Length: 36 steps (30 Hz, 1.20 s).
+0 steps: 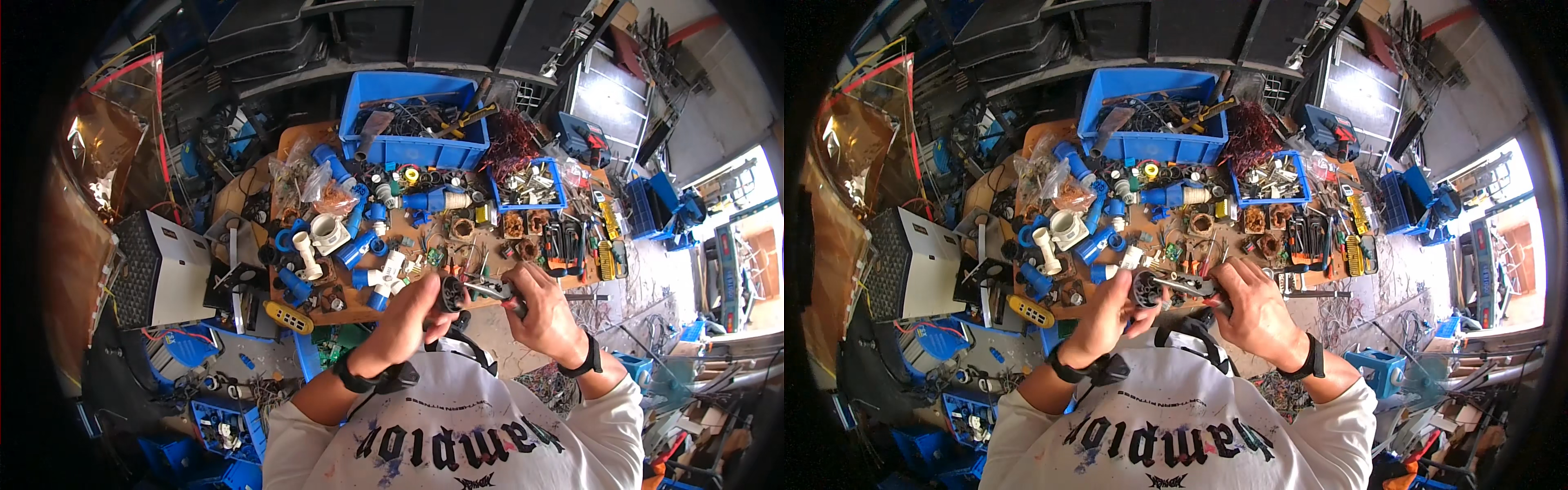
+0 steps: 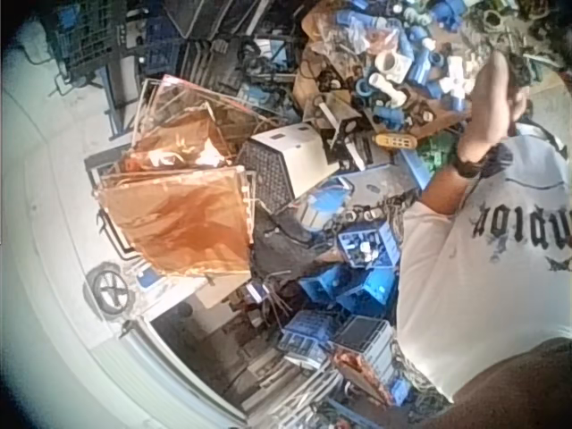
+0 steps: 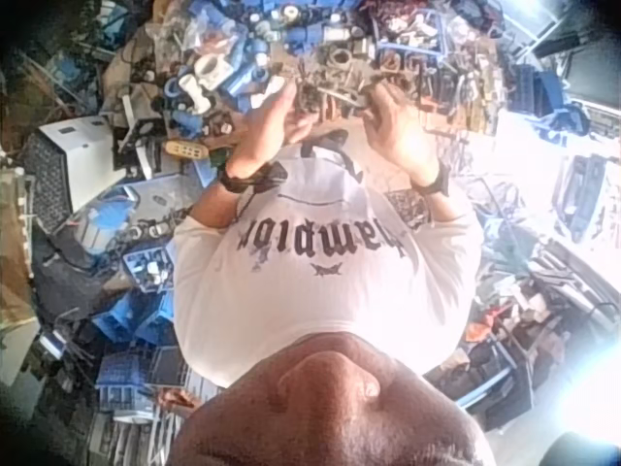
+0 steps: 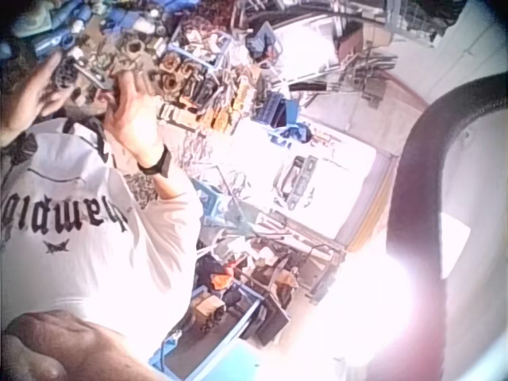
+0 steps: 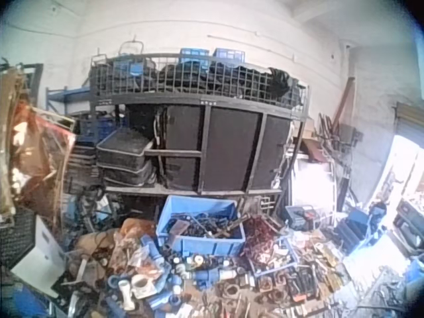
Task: The person uses a pair of pliers to manipulate a small, black, cylindrical mechanical component held in their left hand. They repeatedly squeeze the pliers and rotate the object, focusing on the internal structure of the component. The task involves precise hand coordination to adjust or inspect the part within a cluttered workshop environment.
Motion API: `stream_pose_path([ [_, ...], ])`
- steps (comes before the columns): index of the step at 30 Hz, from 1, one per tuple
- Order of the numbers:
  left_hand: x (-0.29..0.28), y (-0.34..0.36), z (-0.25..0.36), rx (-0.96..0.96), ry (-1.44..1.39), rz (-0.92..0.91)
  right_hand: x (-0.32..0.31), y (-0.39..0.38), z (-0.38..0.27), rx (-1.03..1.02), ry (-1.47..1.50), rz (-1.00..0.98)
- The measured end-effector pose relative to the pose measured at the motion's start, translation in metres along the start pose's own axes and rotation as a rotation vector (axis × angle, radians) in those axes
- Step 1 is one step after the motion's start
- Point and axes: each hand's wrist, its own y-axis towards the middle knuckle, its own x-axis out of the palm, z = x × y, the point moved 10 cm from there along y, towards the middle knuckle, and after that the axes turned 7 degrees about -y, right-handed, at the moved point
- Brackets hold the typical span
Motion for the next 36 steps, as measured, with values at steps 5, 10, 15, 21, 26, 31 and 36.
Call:
stream_pose_path([
  [5,0.016,-0.001,-0.029,-0.37,-0.466,-0.149,-0.001,-0.002,-0.003,-0.049,-0.045,-0.012],
  [10,0.005,-0.006,0.035,0.448,0.262,0.172,0.001,-0.006,0.008,0.079,0.06,-0.044],
  [15,0.008,-0.005,0.028,0.378,0.255,0.116,0.003,-0.008,0.006,0.105,0.083,-0.071],
  [21,0.024,-0.003,-0.035,-0.405,-0.595,-0.272,-0.001,-0.006,-0.008,-0.027,0.067,-0.004],
  [26,0.003,0.002,-0.015,-0.104,-0.142,0.022,0.004,-0.006,-0.004,-0.011,0.082,-0.01],
  [31,0.002,-0.007,0.027,0.342,0.271,0.141,0.005,-0.004,0.005,0.088,0.105,-0.055],
  [36,-0.002,-0.008,0.022,0.378,0.24,0.154,0.007,-0.001,0.004,0.118,0.126,-0.081],
])
